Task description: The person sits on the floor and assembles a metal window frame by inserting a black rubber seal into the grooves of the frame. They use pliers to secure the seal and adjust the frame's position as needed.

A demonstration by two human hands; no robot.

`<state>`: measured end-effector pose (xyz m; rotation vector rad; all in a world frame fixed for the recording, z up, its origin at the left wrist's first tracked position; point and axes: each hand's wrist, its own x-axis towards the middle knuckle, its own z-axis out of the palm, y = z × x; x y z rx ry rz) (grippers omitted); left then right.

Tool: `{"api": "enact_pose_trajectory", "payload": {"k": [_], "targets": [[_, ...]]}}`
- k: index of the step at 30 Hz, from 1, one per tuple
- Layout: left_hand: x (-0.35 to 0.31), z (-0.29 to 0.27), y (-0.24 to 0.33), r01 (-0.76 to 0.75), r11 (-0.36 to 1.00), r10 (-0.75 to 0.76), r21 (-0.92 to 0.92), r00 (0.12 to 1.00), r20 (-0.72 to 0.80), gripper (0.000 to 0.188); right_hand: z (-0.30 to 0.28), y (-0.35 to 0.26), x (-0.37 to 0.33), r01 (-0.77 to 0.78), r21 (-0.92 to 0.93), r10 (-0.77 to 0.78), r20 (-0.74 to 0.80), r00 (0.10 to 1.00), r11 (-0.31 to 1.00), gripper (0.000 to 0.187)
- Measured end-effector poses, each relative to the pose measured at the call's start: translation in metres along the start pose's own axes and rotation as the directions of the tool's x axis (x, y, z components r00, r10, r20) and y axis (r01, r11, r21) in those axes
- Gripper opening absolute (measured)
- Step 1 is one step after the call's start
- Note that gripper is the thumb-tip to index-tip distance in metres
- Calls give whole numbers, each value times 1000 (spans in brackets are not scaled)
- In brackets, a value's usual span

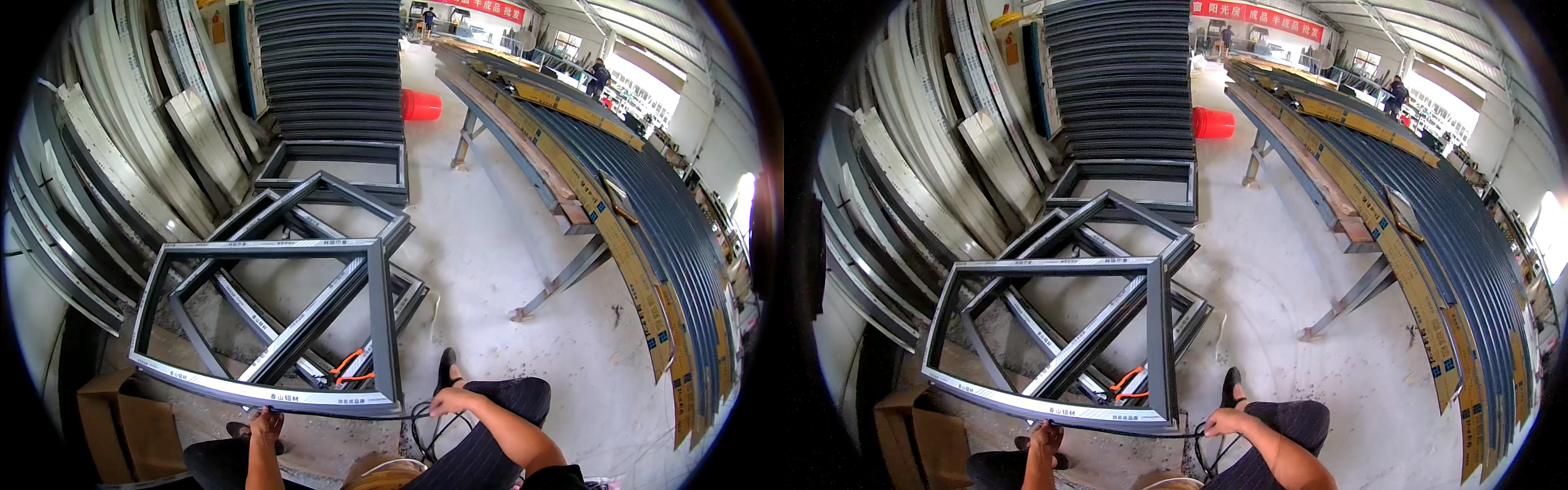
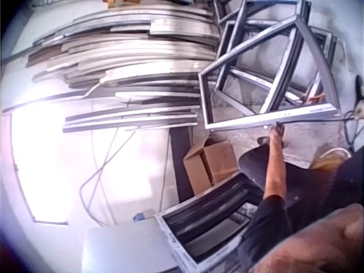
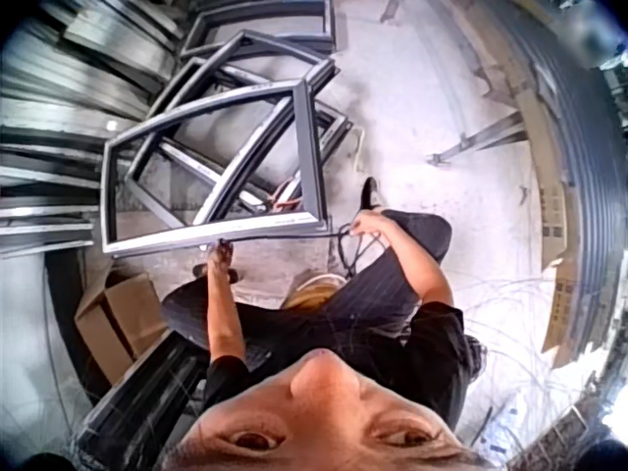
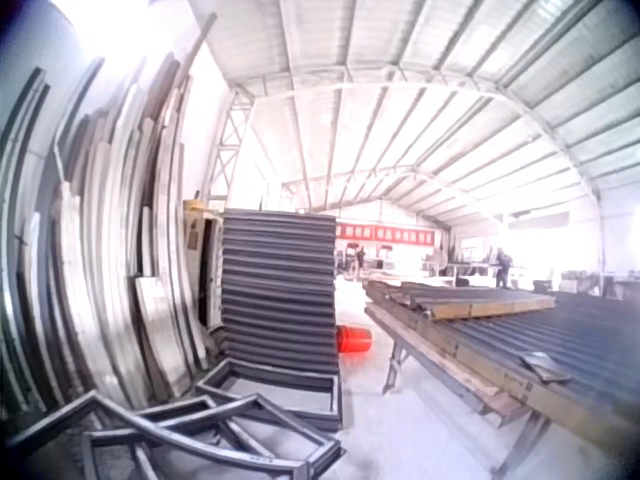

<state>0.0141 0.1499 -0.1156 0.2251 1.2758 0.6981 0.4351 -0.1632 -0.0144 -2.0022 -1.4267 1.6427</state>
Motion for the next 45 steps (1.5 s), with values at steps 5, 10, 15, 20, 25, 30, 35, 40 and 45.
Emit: {"api": "enact_pose_trajectory", "payload": {"k": [5, 10, 15, 20, 25, 30, 35, 40, 45], "targets": [[43, -38, -8, -42, 999, 42, -9, 999, 17, 17, -2, -3, 9, 32, 20, -31, -13, 999, 999, 27], [-13, 12, -28, -1, 1000, 4, -30, 995, 104, 12, -2, -5, 9, -20, -134, 12, -63, 998, 991, 29], [-30, 33, -40, 4, 999, -7, -43, 997, -77, 14, -3, -2, 10, -31, -187, 8, -126, 992, 982, 24], [-34, 33, -59, -63, 997, 59, 36, 993, 106, 16, -4, -11, 10, -86, -209, 59, -130, 990, 974, 22], [-45, 52, -71, 69, 997, -69, 27, 998, -5, 16, 1, 3, 11, -131, -218, 114, -90, 989, 967, 23], [-39, 50, -95, 17, 996, -23, 88, 997, 68, 19, -4, -16, 5, -64, -254, 34, -121, 992, 965, 24], [-93, 101, -110, 183, 967, -189, 179, 982, 15, 19, -9, -18, -7, -93, -277, 58, -130, 990, 956, 27], [-55, 75, -139, 64, 989, -74, 131, 994, 77, 18, -14, -46, -13, -102, -319, 61, -138, 989, 942, 26], [-108, 119, -167, 202, 953, -235, 228, 964, 127, 18, -15, -42, -13, -102, -317, 53, -159, 986, 943, 24]]}}
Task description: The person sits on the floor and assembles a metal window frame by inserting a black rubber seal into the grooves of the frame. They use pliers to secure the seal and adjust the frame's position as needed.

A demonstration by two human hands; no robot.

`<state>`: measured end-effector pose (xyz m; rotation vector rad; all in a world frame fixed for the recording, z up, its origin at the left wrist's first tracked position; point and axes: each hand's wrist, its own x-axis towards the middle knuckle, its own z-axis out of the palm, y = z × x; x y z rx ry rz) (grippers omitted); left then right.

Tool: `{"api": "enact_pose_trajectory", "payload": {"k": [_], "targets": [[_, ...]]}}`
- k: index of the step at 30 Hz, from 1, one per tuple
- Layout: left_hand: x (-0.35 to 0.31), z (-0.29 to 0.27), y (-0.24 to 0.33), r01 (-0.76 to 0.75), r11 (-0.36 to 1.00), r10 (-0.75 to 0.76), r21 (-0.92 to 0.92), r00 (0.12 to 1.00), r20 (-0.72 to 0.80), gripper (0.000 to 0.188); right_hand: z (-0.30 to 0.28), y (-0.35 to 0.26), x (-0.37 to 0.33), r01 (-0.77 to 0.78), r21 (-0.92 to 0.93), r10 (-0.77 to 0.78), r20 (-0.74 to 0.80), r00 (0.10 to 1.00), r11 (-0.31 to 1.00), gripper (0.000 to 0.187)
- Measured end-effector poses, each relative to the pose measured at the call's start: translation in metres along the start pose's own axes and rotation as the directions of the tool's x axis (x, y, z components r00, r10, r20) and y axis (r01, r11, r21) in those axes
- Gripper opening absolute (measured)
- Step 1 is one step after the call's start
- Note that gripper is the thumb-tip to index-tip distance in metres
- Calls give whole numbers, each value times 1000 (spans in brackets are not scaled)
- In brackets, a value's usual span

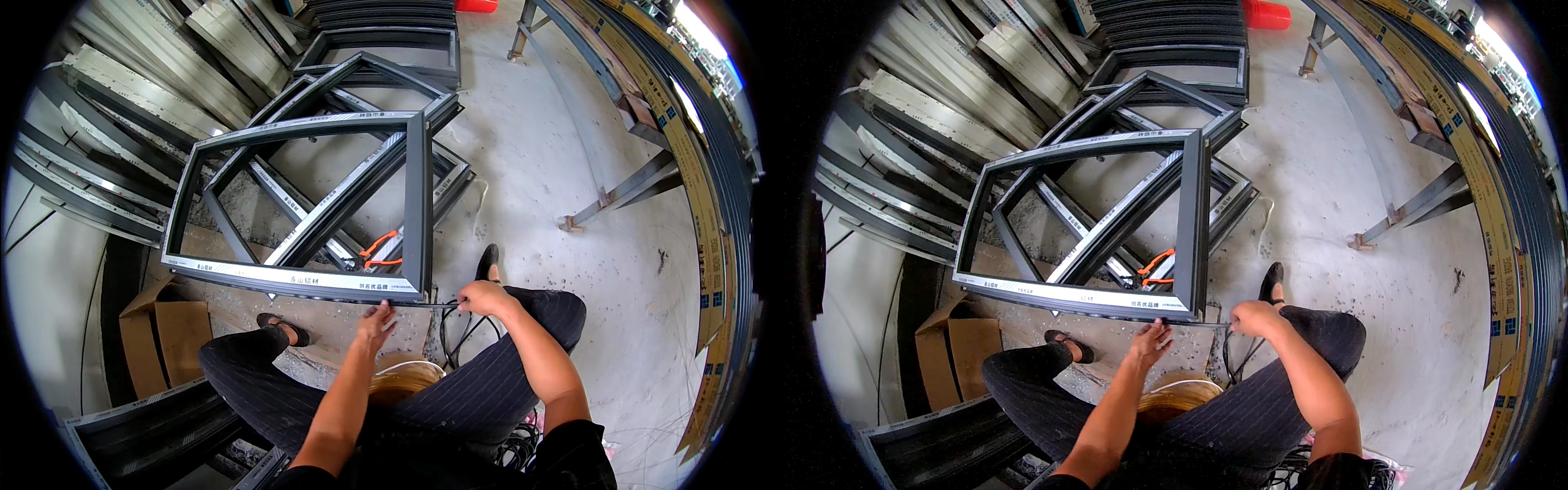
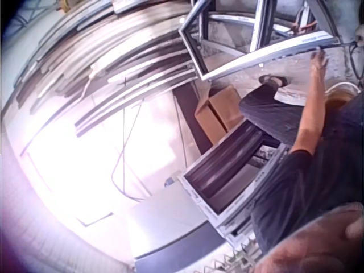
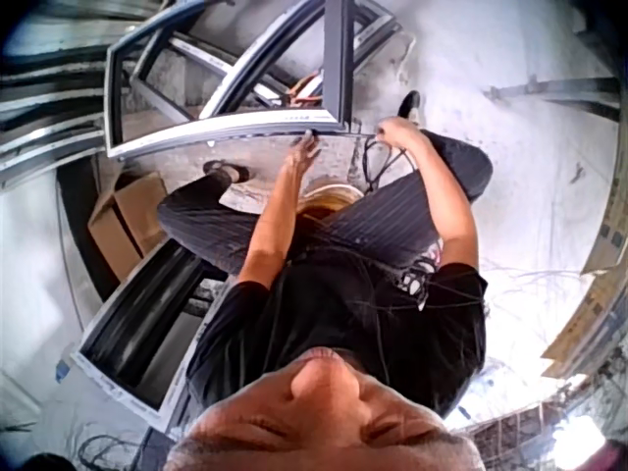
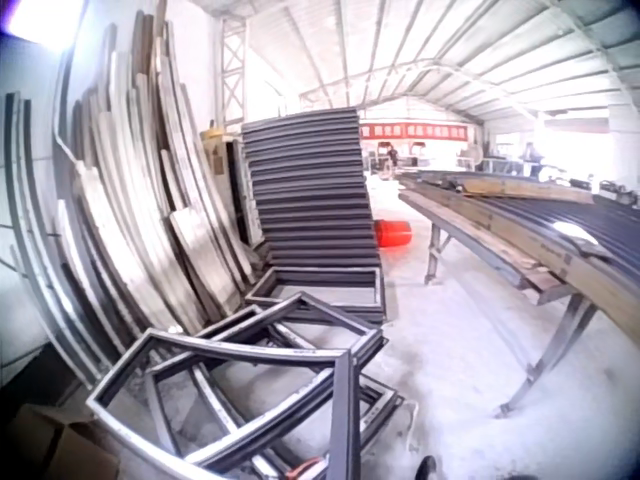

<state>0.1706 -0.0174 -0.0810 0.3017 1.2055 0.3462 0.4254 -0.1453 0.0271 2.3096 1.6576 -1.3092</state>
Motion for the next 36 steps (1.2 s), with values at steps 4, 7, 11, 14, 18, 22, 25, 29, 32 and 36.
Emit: {"api": "enact_pose_trajectory", "payload": {"k": [4, 7, 11, 14, 18, 22, 25, 29, 32, 36], "targets": [[17, -10, -22, -181, 983, 179, 43, 983, 47, 18, 7, -1, 3, 16, -27, -16, -8, 1000, 1000, 24], [10, -11, -4, -188, 975, 190, 120, 982, 2, 17, 7, 5, 9, 16, 0, -16, 2, 1000, 1000, 24], [19, -57, 34, -243, 969, 245, 38, 967, -70, 24, 19, 19, 15, 21, -14, -22, -39, 999, 1000, 22], [35, -110, 84, -285, 958, 275, -38, 947, -169, 24, 26, 24, 22, 4, -50, -6, -38, 999, 999, 22], [68, -239, 162, -250, 947, 289, -204, 937, 194, 14, 21, 12, 34, 69, -48, -69, -4, 998, 996, 21], [46, -156, 157, -272, 920, 199, -284, 945, -261, 21, 18, 17, 20, -37, -54, 39, 22, 999, 998, 23], [47, -149, 108, -168, 972, 196, -165, 966, 167, 22, 17, 15, 25, 14, -26, -13, 28, 1000, 1000, 25], [-12, -25, 43, 132, 987, -144, 89, 978, 148, 22, 19, 20, 22, 0, 5, 0, 41, 999, 1000, 25], [-5, 3, 16, 136, 985, -153, 109, 975, 160, 16, 16, 15, 20, -39, 31, 37, 51, 998, 999, 25], [24, -12, -11, -34, 998, 23, 52, 981, 195, 15, 13, 8, 17, -15, 16, 15, -11, 1000, 1000, 25]]}}
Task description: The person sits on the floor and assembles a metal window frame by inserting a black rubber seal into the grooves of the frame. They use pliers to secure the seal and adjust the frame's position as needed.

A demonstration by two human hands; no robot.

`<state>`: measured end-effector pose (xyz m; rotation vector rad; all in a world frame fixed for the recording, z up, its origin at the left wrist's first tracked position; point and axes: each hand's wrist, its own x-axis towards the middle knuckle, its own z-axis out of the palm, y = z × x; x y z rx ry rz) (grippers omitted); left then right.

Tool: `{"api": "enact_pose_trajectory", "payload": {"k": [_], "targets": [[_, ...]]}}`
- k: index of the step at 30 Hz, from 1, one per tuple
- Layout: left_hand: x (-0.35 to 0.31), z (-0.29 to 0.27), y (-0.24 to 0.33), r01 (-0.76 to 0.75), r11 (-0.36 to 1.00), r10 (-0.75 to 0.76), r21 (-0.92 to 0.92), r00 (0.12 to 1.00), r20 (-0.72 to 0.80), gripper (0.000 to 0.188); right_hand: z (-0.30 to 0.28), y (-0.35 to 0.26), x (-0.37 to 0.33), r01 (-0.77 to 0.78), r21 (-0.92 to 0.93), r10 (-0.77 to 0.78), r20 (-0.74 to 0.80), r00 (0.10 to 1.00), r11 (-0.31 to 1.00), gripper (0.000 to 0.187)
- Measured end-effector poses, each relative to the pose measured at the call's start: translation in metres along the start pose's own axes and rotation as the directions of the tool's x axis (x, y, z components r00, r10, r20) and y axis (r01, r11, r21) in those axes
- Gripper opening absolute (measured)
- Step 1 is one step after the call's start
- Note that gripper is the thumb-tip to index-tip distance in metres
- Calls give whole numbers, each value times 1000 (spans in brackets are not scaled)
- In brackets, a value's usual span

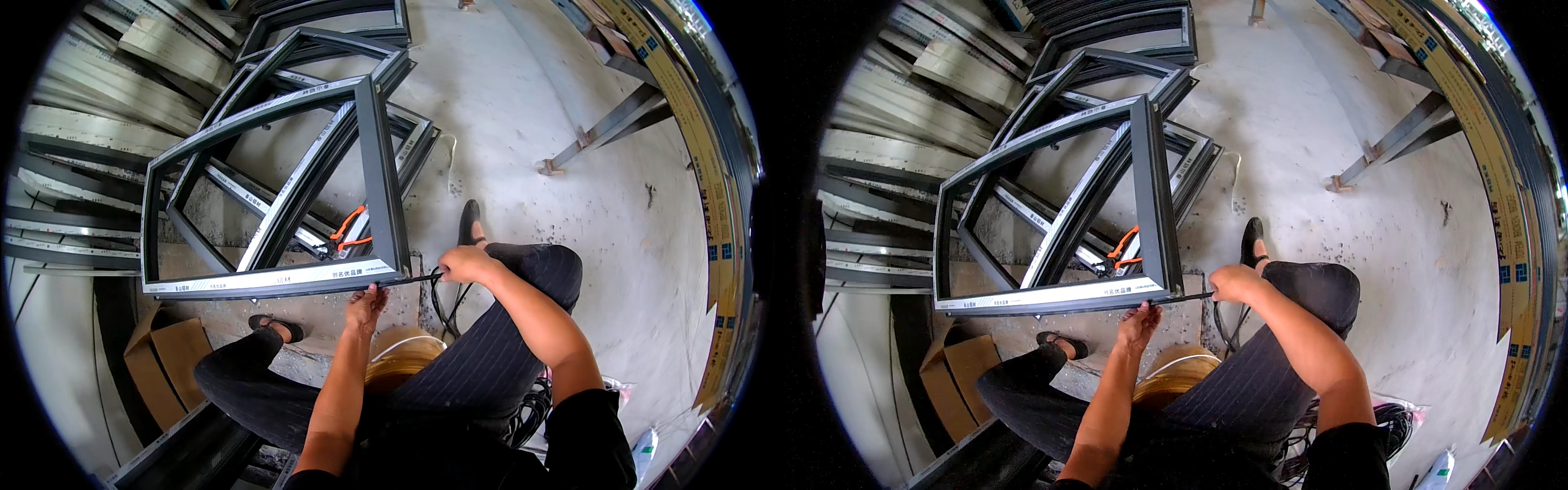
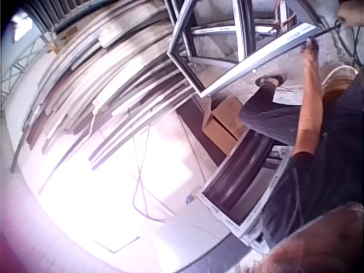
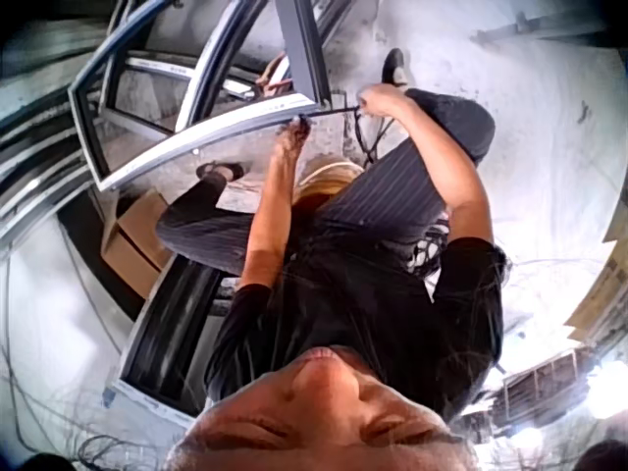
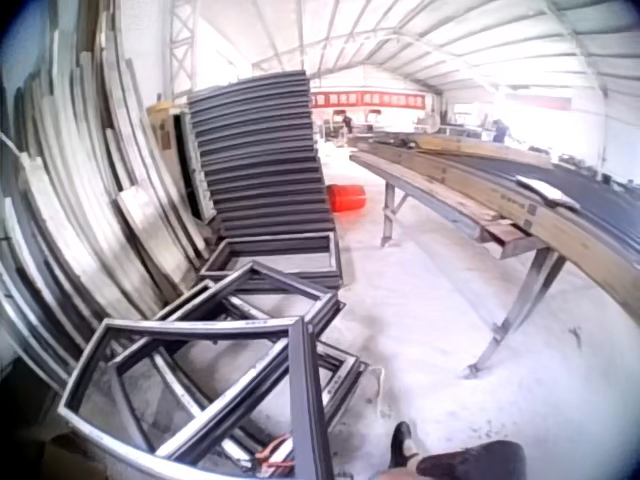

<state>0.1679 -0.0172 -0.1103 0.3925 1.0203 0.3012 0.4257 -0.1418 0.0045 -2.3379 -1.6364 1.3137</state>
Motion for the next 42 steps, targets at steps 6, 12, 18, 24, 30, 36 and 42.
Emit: {"api": "enact_pose_trajectory", "payload": {"k": [6, 12, 18, 24, 30, 36, 42], "targets": [[-20, 42, -1, 47, 999, -45, 9, 989, -141, 8, 0, 1, -2, -17, 6, 18, -14, 1000, 1000, 25], [-6, 47, -22, -58, 997, 65, 45, 983, -169, 17, -7, -11, -6, -8, -11, 8, -22, 1000, 1000, 25], [-11, 65, -36, 34, 996, -23, 79, 990, -142, 22, -10, -16, -9, -30, -80, 32, 17, 999, 996, 23], [-2, -4, -2, -31, 999, 35, 25, 988, -153, 19, -17, -26, -6, -22, -171, 27, 28, 999, 985, 24], [2, -174, 128, -101, 981, 27, -167, 917, -398, 19, -45, -58, 9, 113, -139, -157, -370, 916, 984, 17], [-28, -116, 146, -9, 994, -30, -112, 938, -345, 50, -66, -98, 40, 294, -291, -411, -566, 715, 910, 24], [-19, -62, 103, -148, 901, 9, -409, 947, -321, 52, -54, -135, 58, 359, -475, -469, -132, 873, 804, 55]]}}
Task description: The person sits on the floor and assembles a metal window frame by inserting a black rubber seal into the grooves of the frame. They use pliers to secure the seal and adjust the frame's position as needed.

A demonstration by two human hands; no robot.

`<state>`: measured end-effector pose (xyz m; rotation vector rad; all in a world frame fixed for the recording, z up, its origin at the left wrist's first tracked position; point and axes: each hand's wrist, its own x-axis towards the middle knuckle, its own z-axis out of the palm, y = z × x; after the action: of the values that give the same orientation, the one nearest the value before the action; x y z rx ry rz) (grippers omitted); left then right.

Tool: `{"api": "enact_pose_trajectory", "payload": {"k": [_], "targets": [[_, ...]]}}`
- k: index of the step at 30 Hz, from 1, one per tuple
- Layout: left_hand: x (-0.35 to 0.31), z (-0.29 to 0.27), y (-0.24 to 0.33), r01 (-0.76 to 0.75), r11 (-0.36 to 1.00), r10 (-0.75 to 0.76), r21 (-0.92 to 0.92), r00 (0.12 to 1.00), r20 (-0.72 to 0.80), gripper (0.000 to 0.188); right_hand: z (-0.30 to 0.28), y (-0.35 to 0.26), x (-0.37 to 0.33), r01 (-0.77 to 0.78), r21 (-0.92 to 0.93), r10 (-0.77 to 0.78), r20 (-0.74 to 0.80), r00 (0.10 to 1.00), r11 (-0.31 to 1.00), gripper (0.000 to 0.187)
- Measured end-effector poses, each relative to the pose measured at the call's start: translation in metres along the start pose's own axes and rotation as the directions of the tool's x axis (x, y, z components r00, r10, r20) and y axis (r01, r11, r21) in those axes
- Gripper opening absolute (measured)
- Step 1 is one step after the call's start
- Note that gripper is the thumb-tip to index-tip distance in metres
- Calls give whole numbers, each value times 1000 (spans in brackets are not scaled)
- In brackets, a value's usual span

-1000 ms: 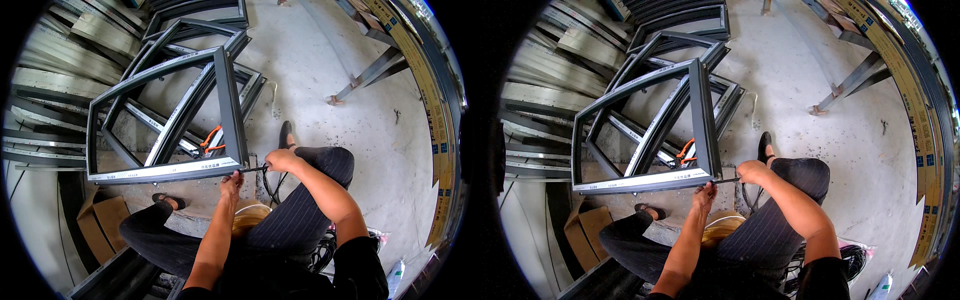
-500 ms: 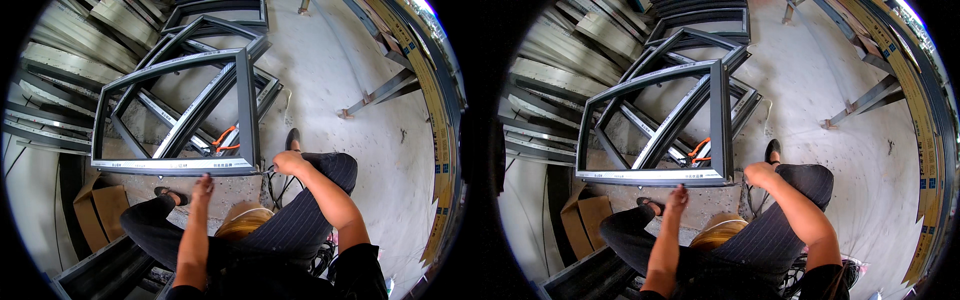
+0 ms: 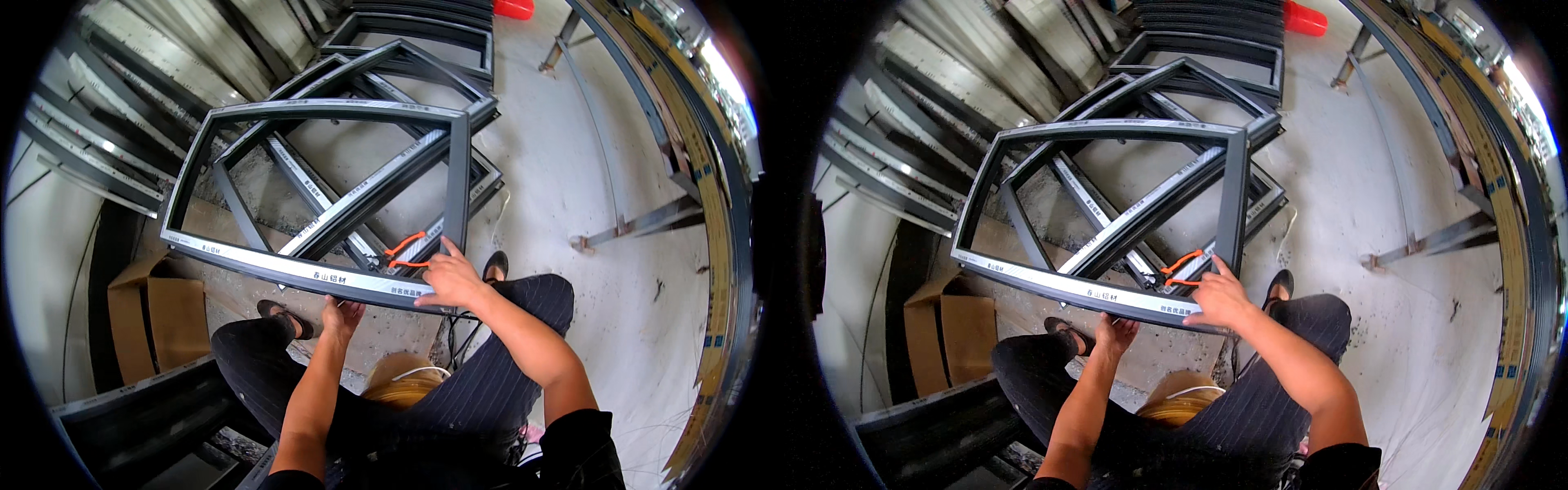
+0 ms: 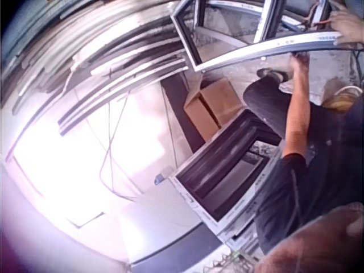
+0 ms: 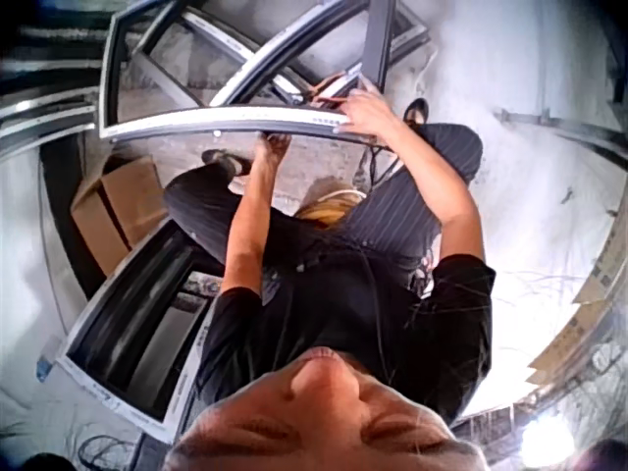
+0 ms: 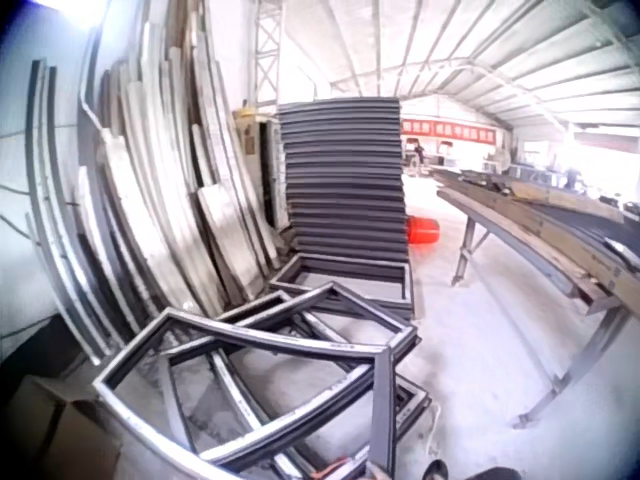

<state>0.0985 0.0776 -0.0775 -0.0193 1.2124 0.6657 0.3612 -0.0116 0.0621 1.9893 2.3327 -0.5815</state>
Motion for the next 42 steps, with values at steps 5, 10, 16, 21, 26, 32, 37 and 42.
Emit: {"api": "enact_pose_trajectory", "payload": {"k": [5, 10, 16, 21, 26, 32, 37, 42], "targets": [[10, -8, -9, -77, 994, 76, 73, 997, 23, 53, 6, -1, 2, 81, 38, -76, -127, 989, 996, 53], [4, -2, -18, -142, 986, 135, 82, 987, 83, 50, -8, -12, -12, 66, 30, -61, -157, 986, 997, 50], [7, 15, -6, -203, 957, 182, 205, 976, 117, 50, -4, -28, -20, 3, -13, -5, -198, 980, 1000, 54], [29, 12, 30, -262, 911, 241, 318, 965, 105, 46, 3, -57, -4, -62, 49, 73, -270, 960, 997, 52], [44, 11, 77, -295, 848, 291, 440, 953, 79, 43, 32, -86, 28, -124, 81, 133, -112, 985, 989, 56], [47, -24, 76, -269, 861, 312, 430, 950, -30, 42, 40, -111, 65, -111, 231, 112, 9, 994, 967, 58], [17, -39, 34, -266, 748, 347, 608, 938, -16, 40, 48, -118, 94, -104, 278, 97, 42, 994, 955, 61], [-2, -47, 40, -177, 900, 199, 399, 980, -13, 44, 29, -111, 117, -128, 282, 50, 267, 962, 951, 67]]}}
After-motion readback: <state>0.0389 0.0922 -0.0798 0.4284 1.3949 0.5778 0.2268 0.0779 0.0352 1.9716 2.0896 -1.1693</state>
